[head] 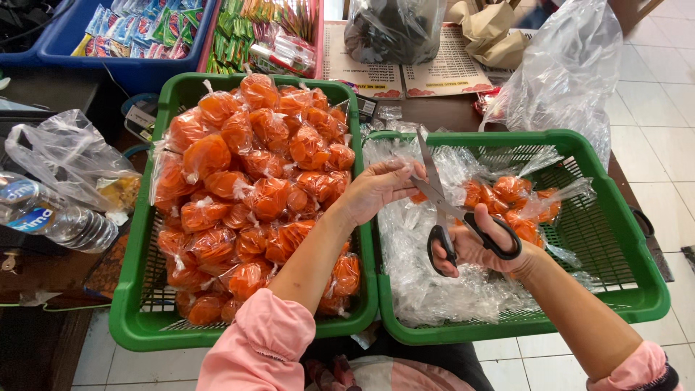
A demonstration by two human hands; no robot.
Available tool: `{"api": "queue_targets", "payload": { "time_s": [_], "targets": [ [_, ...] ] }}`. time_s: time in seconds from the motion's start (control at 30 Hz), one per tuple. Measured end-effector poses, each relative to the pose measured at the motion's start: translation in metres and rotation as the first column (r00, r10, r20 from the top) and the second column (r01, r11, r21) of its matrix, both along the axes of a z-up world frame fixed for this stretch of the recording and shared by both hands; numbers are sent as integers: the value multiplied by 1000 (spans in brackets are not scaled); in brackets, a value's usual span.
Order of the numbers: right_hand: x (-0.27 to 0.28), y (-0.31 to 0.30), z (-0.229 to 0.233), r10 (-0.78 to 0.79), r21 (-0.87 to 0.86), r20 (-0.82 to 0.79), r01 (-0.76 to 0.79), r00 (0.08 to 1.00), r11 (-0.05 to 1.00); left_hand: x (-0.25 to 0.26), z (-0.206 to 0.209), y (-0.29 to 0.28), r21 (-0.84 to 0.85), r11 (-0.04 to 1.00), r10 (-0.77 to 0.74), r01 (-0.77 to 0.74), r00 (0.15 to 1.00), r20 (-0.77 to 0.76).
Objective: The person uses scissors to trim excess plastic from small bags containing orange food items, handling each bag individually and placing the finished items into a green basket.
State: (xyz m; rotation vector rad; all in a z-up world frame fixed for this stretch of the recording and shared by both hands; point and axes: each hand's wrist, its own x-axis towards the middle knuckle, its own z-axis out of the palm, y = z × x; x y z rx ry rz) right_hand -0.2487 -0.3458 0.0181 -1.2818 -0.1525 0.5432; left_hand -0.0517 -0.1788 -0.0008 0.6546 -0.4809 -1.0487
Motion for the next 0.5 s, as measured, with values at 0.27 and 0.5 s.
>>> {"api": "queue_targets", "payload": {
  "time_s": [0.27,0.5],
  "targets": [
    [5,-15,-36,-100,117,-49,105,994,988,1,-7,-1,-9,1000,-12,13,998,65],
    [7,12,0,-63,45,2,63,998,997,-4,-20,-6,-54,997,-61,63,998,33]
  ]
}}
